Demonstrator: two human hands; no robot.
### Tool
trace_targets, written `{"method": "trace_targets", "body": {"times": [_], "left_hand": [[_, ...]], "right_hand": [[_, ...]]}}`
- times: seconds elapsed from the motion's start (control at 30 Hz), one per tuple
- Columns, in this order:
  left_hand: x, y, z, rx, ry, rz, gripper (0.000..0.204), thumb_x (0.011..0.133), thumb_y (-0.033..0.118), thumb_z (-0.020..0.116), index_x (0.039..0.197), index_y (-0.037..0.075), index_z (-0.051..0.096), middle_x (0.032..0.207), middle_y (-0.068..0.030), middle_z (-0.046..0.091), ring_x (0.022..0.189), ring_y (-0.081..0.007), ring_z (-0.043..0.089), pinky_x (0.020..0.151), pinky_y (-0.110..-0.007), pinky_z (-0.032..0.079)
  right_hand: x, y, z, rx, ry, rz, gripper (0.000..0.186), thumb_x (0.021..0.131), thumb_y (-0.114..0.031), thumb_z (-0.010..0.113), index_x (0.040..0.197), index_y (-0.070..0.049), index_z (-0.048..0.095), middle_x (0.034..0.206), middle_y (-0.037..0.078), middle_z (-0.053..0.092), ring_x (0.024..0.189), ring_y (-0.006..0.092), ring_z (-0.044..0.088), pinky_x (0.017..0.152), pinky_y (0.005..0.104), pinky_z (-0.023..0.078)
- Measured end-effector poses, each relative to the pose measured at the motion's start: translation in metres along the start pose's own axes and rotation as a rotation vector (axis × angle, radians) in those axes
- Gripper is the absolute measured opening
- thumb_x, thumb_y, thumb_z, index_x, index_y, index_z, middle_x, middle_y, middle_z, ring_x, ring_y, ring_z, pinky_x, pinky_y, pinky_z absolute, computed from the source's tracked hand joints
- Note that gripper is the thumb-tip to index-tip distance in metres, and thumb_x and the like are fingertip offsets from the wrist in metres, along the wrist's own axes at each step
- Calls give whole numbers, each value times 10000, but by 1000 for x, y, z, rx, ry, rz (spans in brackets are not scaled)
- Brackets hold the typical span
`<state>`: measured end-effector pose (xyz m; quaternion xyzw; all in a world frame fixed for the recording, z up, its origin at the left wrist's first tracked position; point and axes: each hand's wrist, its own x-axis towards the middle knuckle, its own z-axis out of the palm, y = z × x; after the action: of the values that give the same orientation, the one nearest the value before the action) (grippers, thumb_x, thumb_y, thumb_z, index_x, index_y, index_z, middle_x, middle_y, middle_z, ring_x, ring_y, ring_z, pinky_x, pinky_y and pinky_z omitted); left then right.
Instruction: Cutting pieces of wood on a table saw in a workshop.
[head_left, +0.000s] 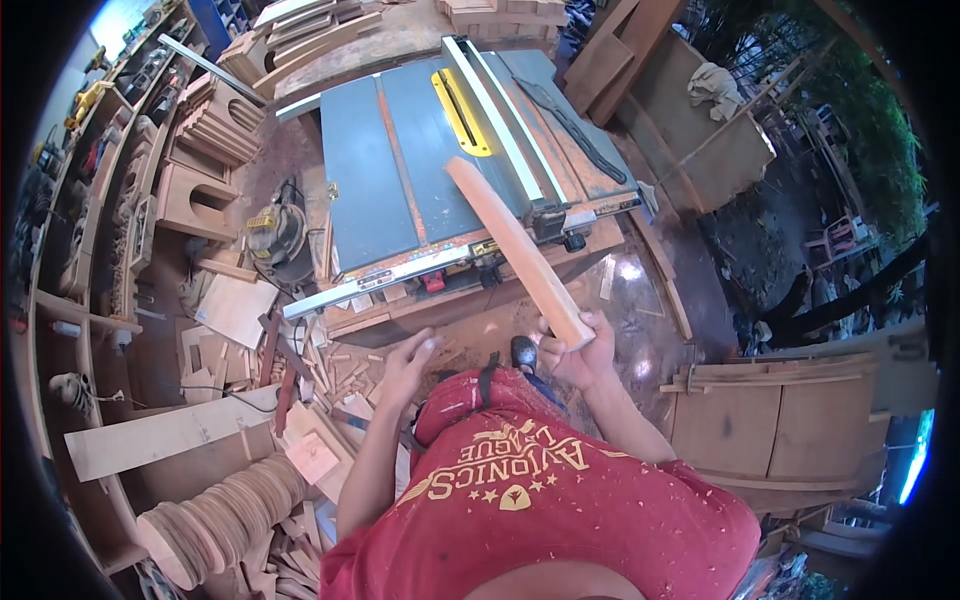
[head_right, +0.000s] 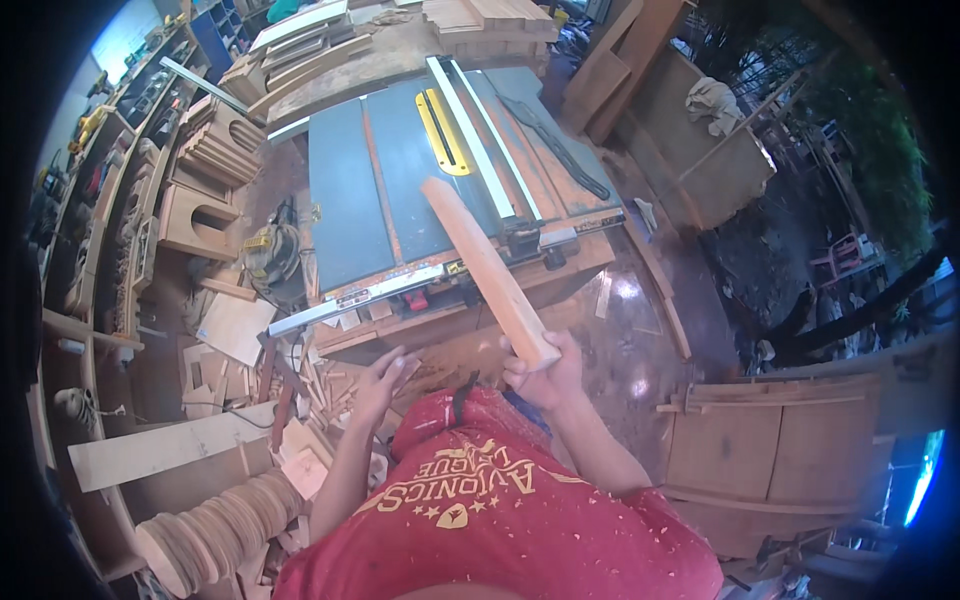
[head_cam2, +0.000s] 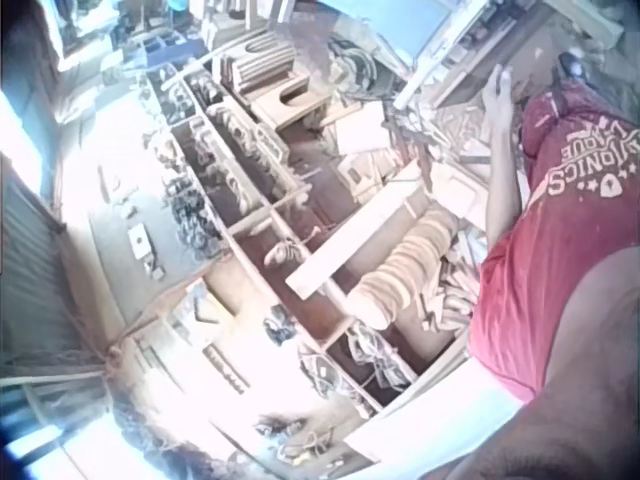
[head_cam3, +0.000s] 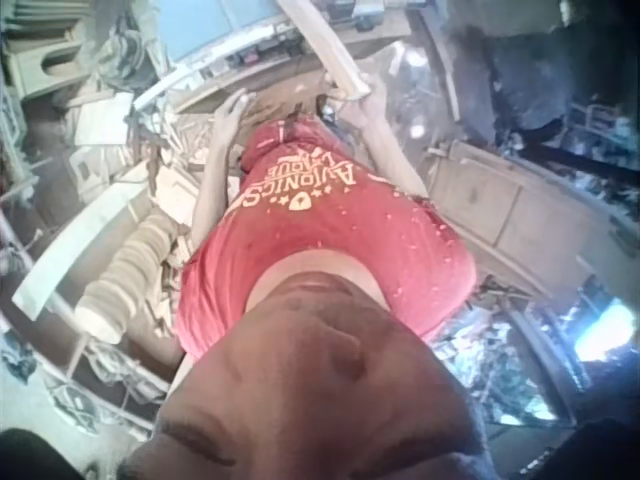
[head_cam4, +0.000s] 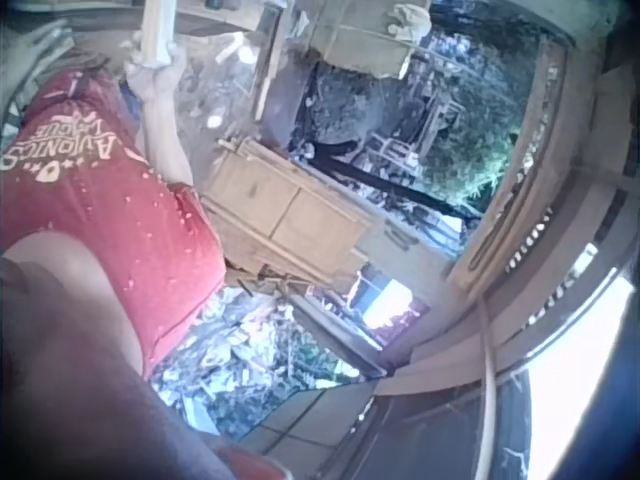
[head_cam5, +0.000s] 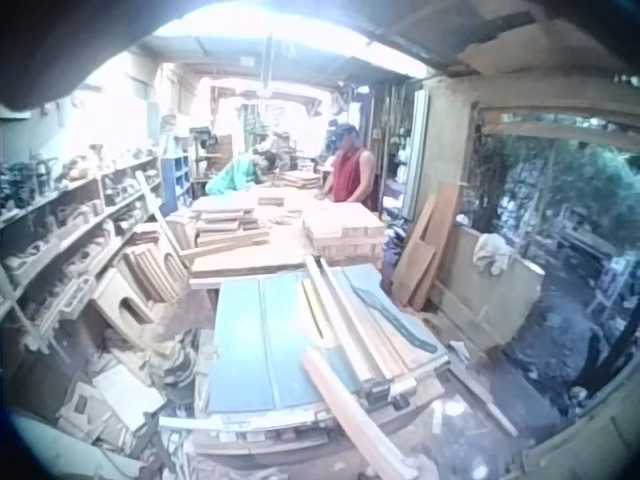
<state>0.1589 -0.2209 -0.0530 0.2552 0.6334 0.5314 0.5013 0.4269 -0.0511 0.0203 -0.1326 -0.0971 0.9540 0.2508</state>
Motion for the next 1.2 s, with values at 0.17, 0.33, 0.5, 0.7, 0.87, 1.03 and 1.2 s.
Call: {"method": "trace_targets", "body": {"times": [0.17, 0.33, 0.5, 0.7, 0.87, 1.03, 1.2], "left_hand": [[-21, -41, -44, -30, 119, -57, 546, 1048, 327, 588, 1483, 8, 505, 1339, -144, 658, 1254, -254, 617, 1041, -396, 488], [-25, -53, -51, -86, 192, -113, 548, 1042, 323, 598, 1479, 4, 506, 1341, -161, 660, 1216, -271, 642, 1033, -381, 487], [-30, -41, -34, -137, 164, -97, 570, 1037, 315, 608, 1484, -16, 487, 1334, -159, 665, 1210, -253, 641, 1019, -374, 492], [-23, -48, -27, -80, 104, -101, 589, 1020, 298, 622, 1489, -27, 477, 1312, -142, 684, 1175, -234, 646, 1011, -355, 486], [-19, -39, -25, -18, 99, -91, 611, 1006, 302, 640, 1488, -36, 475, 1302, -136, 691, 1164, -227, 647, 1008, -347, 474], [-20, -39, -25, 0, 95, -106, 610, 1004, 303, 641, 1485, -36, 479, 1299, -138, 693, 1175, -233, 643, 1017, -357, 470], [-19, -34, -24, 5, 80, -102, 615, 1003, 301, 641, 1492, -31, 470, 1307, -134, 689, 1190, -234, 634, 1024, -363, 468]], "right_hand": [[7, 15, 16, 143, -47, -8, 686, 887, -403, 598, 1426, 5, 484, 1142, 164, 672, 760, 236, 625, 710, 391, 482], [8, 21, 22, -40, 11, -14, 653, 879, -332, 632, 1418, 8, 488, 1188, 182, 679, 791, 269, 665, 735, 428, 537], [5, 29, 31, -161, 61, 16, 591, 879, -244, 639, 1398, 4, 507, 1113, 180, 692, 781, 276, 676, 731, 427, 578], [5, 39, 34, -1078, 482, -5, 517, 860, -119, 629, 1343, 31, 519, 985, 132, 660, 820, 231, 686, 739, 400, 571], [2, 46, -1, -1748, 525, -205, 536, 860, -270, 685, 1312, -12, 555, 1047, 241, 683, 1023, 411, 682, 903, 472, 530], [-3, 48, 29, -1877, 555, -253, 564, 835, -284, 721, 1280, 11, 539, 982, 255, 699, 935, 437, 697, 860, 483, 534], [-1, 48, 38, -1942, 651, -72, 583, 846, -331, 728, 1286, -18, 508, 1010, 293, 700, 999, 463, 695, 857, 510, 534]]}}
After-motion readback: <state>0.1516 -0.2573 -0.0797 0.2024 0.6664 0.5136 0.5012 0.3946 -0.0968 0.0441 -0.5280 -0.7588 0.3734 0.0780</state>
